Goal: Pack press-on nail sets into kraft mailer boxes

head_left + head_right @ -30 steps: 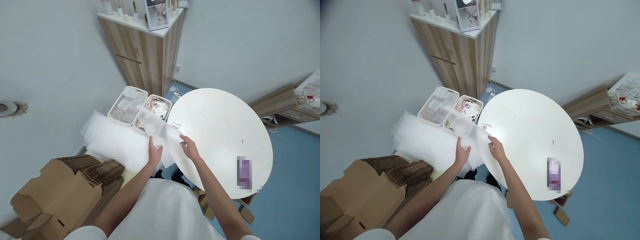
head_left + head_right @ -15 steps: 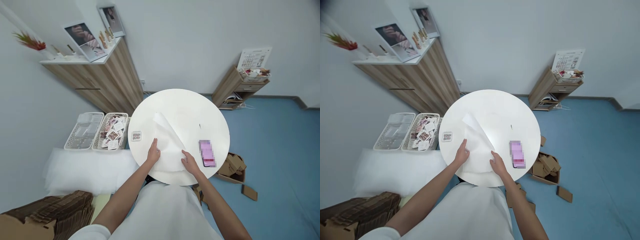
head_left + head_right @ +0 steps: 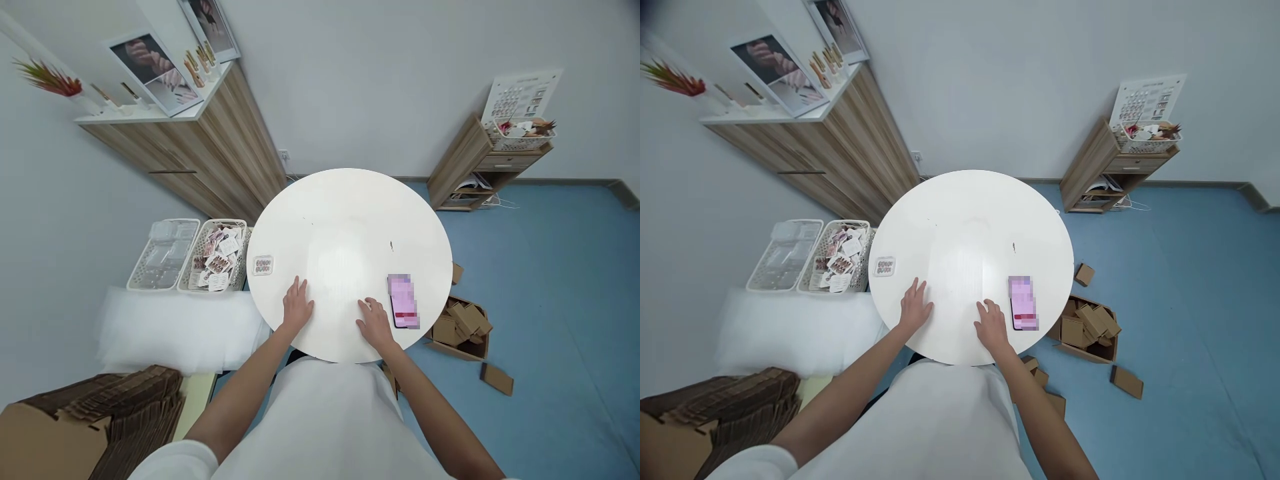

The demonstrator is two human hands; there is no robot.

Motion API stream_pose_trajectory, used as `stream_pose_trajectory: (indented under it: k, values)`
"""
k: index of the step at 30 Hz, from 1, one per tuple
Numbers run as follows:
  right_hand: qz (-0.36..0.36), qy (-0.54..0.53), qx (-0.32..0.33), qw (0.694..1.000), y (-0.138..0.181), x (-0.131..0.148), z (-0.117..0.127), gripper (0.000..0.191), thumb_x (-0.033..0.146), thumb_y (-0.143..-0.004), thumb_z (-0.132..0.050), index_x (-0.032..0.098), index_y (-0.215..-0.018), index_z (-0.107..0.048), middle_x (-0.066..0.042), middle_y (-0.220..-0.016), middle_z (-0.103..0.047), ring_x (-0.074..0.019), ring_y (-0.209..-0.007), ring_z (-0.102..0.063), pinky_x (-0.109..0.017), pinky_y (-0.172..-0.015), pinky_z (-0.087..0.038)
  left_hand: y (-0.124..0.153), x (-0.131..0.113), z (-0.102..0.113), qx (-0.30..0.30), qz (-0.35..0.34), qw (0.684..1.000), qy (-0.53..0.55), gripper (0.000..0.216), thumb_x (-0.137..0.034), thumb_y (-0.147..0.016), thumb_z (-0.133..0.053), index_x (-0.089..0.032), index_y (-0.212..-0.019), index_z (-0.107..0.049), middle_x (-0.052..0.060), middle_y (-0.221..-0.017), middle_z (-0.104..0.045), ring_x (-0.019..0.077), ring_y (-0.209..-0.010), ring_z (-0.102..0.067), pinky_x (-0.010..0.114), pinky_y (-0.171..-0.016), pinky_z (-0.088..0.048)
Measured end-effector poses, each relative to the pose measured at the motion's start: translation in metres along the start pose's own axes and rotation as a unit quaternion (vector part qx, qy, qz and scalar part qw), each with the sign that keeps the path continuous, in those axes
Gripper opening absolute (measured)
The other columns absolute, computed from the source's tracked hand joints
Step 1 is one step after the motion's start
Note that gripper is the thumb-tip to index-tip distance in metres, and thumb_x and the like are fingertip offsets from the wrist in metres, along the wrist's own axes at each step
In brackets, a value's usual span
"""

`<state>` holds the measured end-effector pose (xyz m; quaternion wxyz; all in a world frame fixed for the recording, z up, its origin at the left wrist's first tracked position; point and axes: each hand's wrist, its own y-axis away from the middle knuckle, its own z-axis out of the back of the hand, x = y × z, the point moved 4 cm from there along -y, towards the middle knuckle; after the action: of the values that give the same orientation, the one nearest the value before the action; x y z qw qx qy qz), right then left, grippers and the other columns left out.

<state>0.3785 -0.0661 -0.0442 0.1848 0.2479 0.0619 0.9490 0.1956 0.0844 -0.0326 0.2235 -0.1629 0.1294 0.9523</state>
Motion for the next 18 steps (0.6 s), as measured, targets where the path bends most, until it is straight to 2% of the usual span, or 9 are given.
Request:
stream_pose_trajectory:
  k: [3, 7, 13, 18]
  values:
    - [0.053, 0.018, 0.022, 0.998, -0.008, 0.012, -0.003, 0.052, 0.023, -0.075, -0.049, 0.023, -0.126, -0.037, -0.01, -0.137, -0.031, -0.0272, -0.126, -0.026, -0.044, -0.097, -0.024, 0.017, -0.001, -0.009, 0.053, -0.066, 0.996, -0.033, 0.057, -0.031, -0.074, -0.052, -0.025, -0.128, -0.036, 0.008, -0.142, -0.022, 0.03, -0.131, -0.013, 0.05, -0.102, -0.015]
    - [0.066, 0.033, 0.058, 0.996, -0.014, 0.022, -0.017, 0.055, 0.029, -0.076, -0.049, 0.02, -0.128, -0.034, -0.01, -0.141, -0.024, -0.0256, -0.13, -0.017, -0.047, -0.102, -0.013, 0.028, 0.004, -0.018, 0.102, -0.088, 0.989, -0.059, 0.059, -0.033, -0.075, -0.051, -0.025, -0.131, -0.031, 0.008, -0.142, -0.022, 0.0295, -0.132, -0.006, 0.052, -0.101, -0.009]
    - [0.035, 0.043, 0.051, 0.997, -0.005, 0.017, -0.02, 0.053, 0.027, -0.078, -0.046, 0.022, -0.128, -0.033, -0.01, -0.141, -0.024, -0.0245, -0.13, -0.018, -0.049, -0.101, -0.013, 0.02, 0.002, -0.019, 0.127, -0.122, 0.984, -0.039, 0.061, -0.033, -0.076, -0.051, -0.025, -0.132, -0.03, 0.008, -0.142, -0.021, 0.0294, -0.132, -0.003, 0.052, -0.102, -0.007]
    - [0.015, 0.043, 0.055, 0.997, -0.005, 0.02, -0.016, 0.052, 0.026, -0.076, -0.048, 0.022, -0.127, -0.035, -0.01, -0.141, -0.025, -0.024, -0.13, -0.017, -0.049, -0.101, -0.013, 0.018, 0.002, -0.02, 0.144, -0.12, 0.982, -0.022, 0.06, -0.032, -0.076, -0.049, -0.024, -0.132, -0.029, 0.009, -0.144, -0.017, 0.0307, -0.132, -0.003, 0.054, -0.101, -0.008]
